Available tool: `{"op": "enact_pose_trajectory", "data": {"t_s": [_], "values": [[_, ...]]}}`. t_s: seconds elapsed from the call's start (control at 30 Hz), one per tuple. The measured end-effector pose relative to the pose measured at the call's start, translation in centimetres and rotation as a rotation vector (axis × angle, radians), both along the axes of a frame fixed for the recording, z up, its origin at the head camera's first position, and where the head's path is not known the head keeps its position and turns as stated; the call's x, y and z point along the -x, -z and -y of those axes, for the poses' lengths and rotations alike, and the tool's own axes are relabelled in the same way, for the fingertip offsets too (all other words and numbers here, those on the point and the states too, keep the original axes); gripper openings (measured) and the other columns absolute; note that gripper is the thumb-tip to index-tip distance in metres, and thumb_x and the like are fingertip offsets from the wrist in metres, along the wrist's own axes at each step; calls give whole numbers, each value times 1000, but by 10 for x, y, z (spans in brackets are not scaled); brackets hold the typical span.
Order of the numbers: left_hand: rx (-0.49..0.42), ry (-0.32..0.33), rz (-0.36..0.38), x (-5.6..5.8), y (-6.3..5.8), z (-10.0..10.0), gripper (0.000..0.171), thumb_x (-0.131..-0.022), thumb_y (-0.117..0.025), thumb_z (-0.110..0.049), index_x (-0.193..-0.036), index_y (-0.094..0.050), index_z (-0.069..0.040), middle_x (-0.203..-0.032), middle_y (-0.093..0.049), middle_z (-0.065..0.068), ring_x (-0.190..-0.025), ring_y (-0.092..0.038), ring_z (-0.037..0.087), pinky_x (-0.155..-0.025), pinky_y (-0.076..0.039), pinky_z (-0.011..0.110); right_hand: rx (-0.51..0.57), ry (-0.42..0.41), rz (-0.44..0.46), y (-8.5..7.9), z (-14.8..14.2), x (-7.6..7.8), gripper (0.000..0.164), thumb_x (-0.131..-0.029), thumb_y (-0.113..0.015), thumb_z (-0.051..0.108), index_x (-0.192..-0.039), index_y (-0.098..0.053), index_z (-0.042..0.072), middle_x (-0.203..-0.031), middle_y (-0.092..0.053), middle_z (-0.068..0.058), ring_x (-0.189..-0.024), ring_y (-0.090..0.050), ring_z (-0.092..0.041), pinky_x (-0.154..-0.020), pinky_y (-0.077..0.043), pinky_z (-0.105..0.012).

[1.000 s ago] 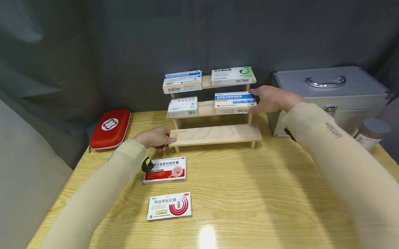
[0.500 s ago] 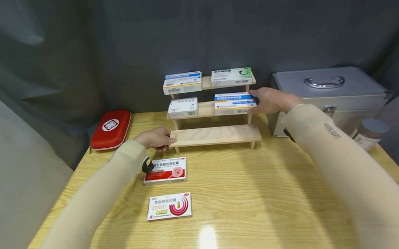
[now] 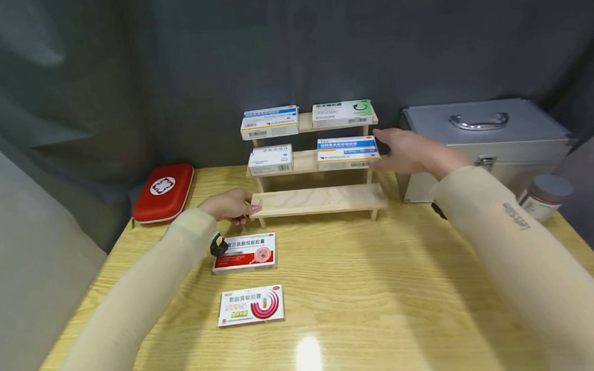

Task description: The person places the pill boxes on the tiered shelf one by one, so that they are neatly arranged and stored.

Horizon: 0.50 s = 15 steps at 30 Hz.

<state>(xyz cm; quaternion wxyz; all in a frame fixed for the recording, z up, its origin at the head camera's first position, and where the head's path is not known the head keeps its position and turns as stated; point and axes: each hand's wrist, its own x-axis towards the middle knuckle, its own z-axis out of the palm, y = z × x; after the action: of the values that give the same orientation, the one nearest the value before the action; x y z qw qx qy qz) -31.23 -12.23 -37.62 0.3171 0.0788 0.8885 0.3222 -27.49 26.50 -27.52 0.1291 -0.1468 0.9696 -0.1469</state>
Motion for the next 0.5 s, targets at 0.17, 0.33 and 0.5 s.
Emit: {"op": "enact_pose_trajectory", "data": {"t_s": [0.17, 0.33, 0.5], "values": [[-15, 3, 5, 2, 1, 1, 26, -94, -54, -26, -94, -54, 0, -76, -57, 14, -53, -46, 12, -56, -42, 29, 5, -30, -124, -12, 0, -30, 87, -86, -52, 56, -147, -11, 10, -148, -13, -21, -112, -49, -32, -92, -34, -55], [-25, 6, 14, 1, 1, 2, 26, -93, -54, -26, -95, -54, -1, -77, -57, 14, -54, -47, 13, -58, -43, 30, 72, -48, -243, -16, 5, -59, 77, -88, -54, 50, -146, -21, 14, -146, -25, -17, -104, -55, -28, -83, -43, -49], [-32, 3, 17, 0, 1, 2, 25, -93, -54, -26, -95, -53, -1, -78, -57, 15, -54, -47, 13, -60, -43, 32, 147, -63, -322, -10, 14, -84, 68, -88, -60, 38, -144, -30, 14, -140, -34, -13, -96, -58, -25, -78, -47, -45]]}}
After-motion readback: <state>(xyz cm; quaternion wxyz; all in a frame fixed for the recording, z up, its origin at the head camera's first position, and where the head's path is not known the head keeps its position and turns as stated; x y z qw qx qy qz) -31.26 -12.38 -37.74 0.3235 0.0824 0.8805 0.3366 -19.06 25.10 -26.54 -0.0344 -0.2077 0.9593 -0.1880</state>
